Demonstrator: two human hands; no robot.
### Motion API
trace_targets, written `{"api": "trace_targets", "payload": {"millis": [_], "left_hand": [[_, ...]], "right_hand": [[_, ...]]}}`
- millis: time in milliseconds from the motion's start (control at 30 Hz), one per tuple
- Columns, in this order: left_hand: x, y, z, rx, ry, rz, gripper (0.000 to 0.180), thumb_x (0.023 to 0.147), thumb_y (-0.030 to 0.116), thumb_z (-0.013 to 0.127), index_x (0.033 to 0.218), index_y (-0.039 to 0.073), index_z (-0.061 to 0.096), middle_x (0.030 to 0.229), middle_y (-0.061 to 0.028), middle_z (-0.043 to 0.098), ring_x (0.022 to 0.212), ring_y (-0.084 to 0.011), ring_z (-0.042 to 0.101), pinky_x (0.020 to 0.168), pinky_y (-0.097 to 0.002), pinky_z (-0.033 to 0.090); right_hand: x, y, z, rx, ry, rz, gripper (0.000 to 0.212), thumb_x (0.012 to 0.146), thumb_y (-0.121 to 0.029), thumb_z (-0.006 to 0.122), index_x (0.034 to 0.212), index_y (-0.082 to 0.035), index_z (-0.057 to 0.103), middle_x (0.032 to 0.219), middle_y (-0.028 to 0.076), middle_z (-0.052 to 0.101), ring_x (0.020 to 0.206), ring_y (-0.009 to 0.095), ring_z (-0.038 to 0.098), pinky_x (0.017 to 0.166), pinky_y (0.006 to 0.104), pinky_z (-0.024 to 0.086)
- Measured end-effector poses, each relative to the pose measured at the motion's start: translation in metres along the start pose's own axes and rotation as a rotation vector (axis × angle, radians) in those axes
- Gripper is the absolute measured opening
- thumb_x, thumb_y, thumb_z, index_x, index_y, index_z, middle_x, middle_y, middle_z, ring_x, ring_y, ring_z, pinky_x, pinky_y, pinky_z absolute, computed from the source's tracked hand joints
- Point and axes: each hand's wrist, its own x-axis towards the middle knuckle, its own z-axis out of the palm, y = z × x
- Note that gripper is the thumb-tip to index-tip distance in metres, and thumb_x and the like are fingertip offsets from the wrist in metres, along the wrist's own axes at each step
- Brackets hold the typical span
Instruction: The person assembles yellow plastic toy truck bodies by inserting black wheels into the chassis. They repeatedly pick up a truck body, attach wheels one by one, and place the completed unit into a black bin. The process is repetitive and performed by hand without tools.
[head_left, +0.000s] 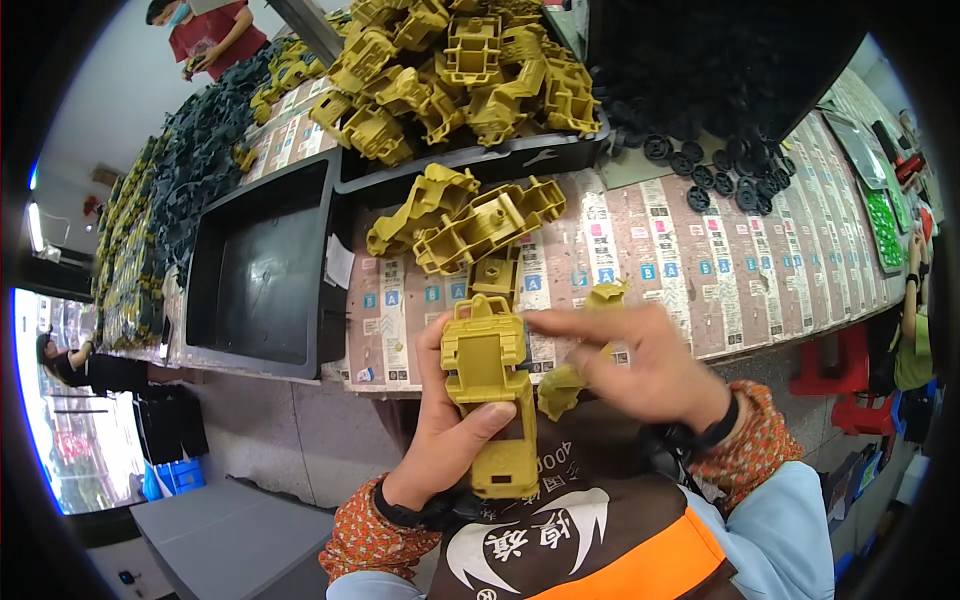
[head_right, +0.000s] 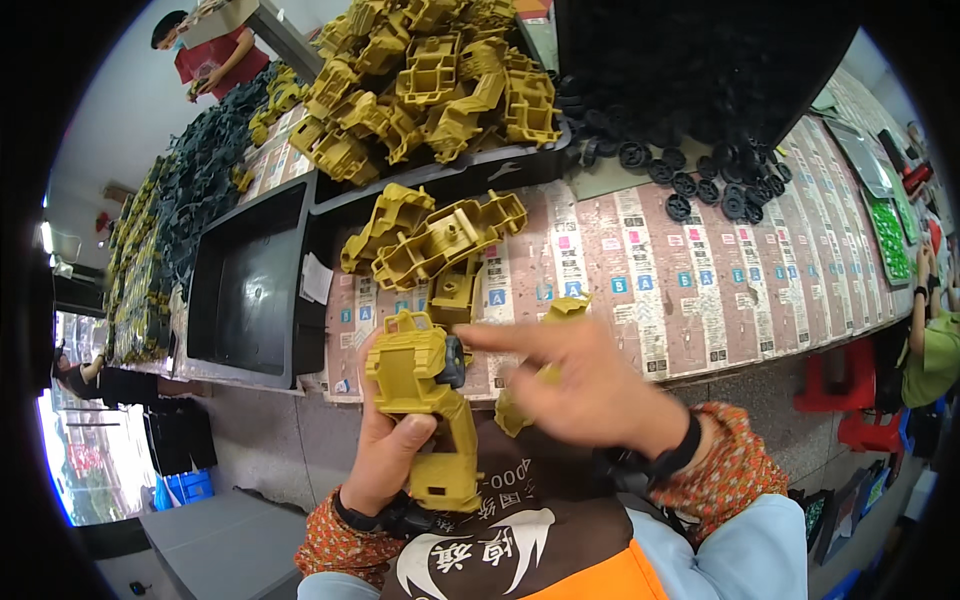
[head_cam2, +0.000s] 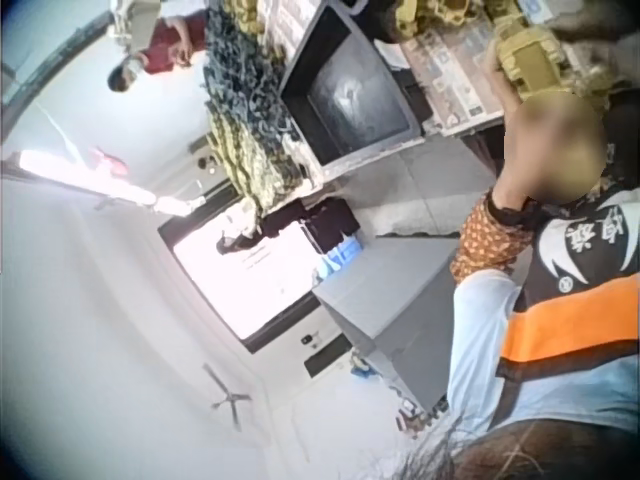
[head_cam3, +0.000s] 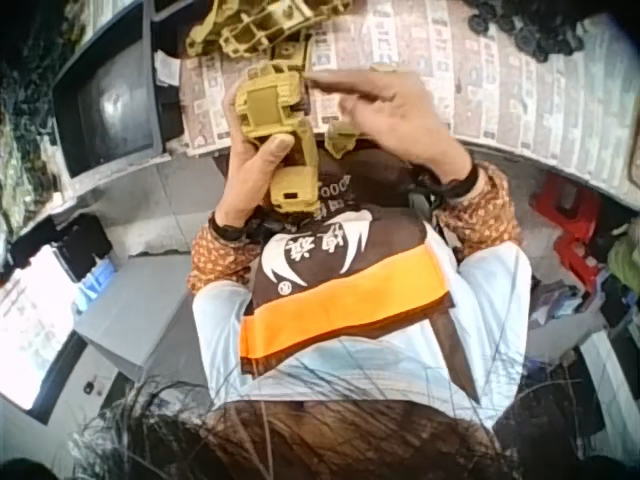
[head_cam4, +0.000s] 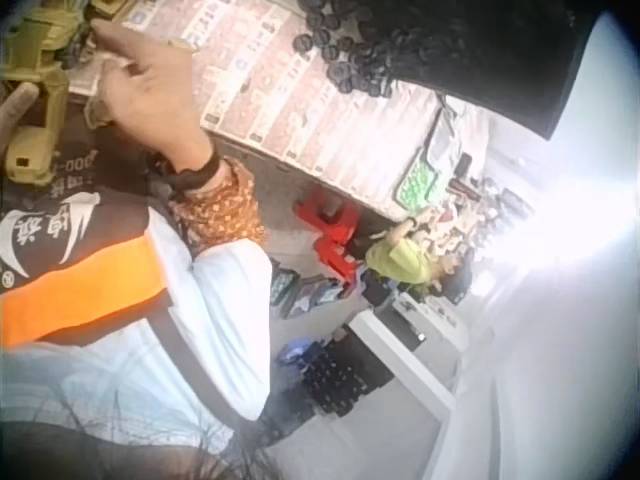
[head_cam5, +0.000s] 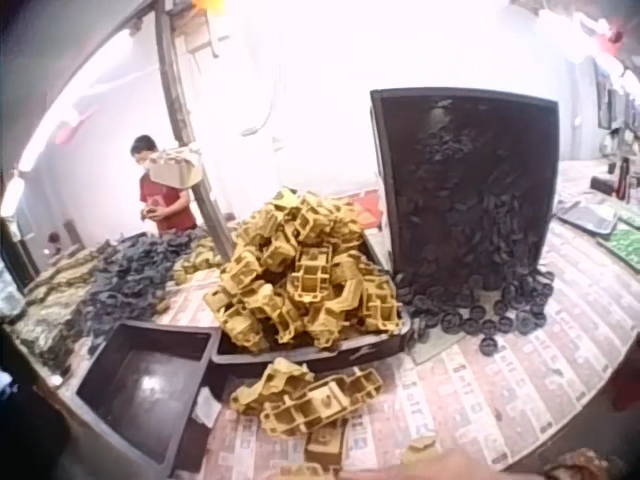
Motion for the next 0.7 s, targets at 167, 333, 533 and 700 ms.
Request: {"api": "trace_targets", "payload": {"millis": [167, 333, 533, 700], "left_hand": [[0.005, 0.012, -0.004, -0.146, 0.152, -0.16, 0.088, 0.096, 0.023, 0.075, 0.163, 0.016, 0.018, 0.145, -0.0089, 0.049, 0.125, -0.0193, 0.055, 0.103, -0.0358, 0.051], [0.01, 0.008, -0.013, -0.275, 0.172, -0.236, 0.044, 0.106, 0.036, 0.059, 0.137, 0.006, 0.05, 0.112, -0.0085, 0.066, 0.096, -0.0179, 0.069, 0.082, -0.0306, 0.059], [0.017, -0.002, -0.021, -0.522, 0.313, -0.209, 0.037, 0.107, 0.035, 0.058, 0.129, 0.005, 0.061, 0.112, -0.009, 0.072, 0.094, -0.0192, 0.072, 0.082, -0.0331, 0.06], [0.025, -0.006, -0.033, -0.554, 0.338, -0.131, 0.036, 0.104, 0.026, 0.064, 0.135, 0.01, 0.055, 0.115, -0.0056, 0.068, 0.099, -0.0177, 0.07, 0.086, -0.0358, 0.061]], "right_hand": [[0.025, 0.074, -0.129, -0.836, 0.715, 0.065, 0.019, 0.091, -0.008, 0.066, 0.107, -0.004, 0.074, 0.096, 0.013, 0.075, 0.084, 0.034, 0.071, 0.076, 0.0402, 0.056], [0.024, 0.132, -0.168, -1.149, 0.536, 0.095, 0.025, 0.088, -0.006, 0.066, 0.113, -0.004, 0.068, 0.107, 0.018, 0.058, 0.104, 0.04, 0.06, 0.088, 0.0472, 0.05], [0.023, 0.125, -0.17, -1.045, 0.473, 0.044, 0.033, 0.082, 0.009, 0.062, 0.111, -0.002, 0.053, 0.106, 0.022, 0.057, 0.102, 0.045, 0.058, 0.088, 0.0484, 0.048], [0.006, 0.122, -0.15, -0.942, 0.498, -0.052, 0.033, 0.087, 0.004, 0.065, 0.119, 0.0, 0.058, 0.103, 0.022, 0.068, 0.095, 0.038, 0.067, 0.081, 0.0424, 0.051]]}}
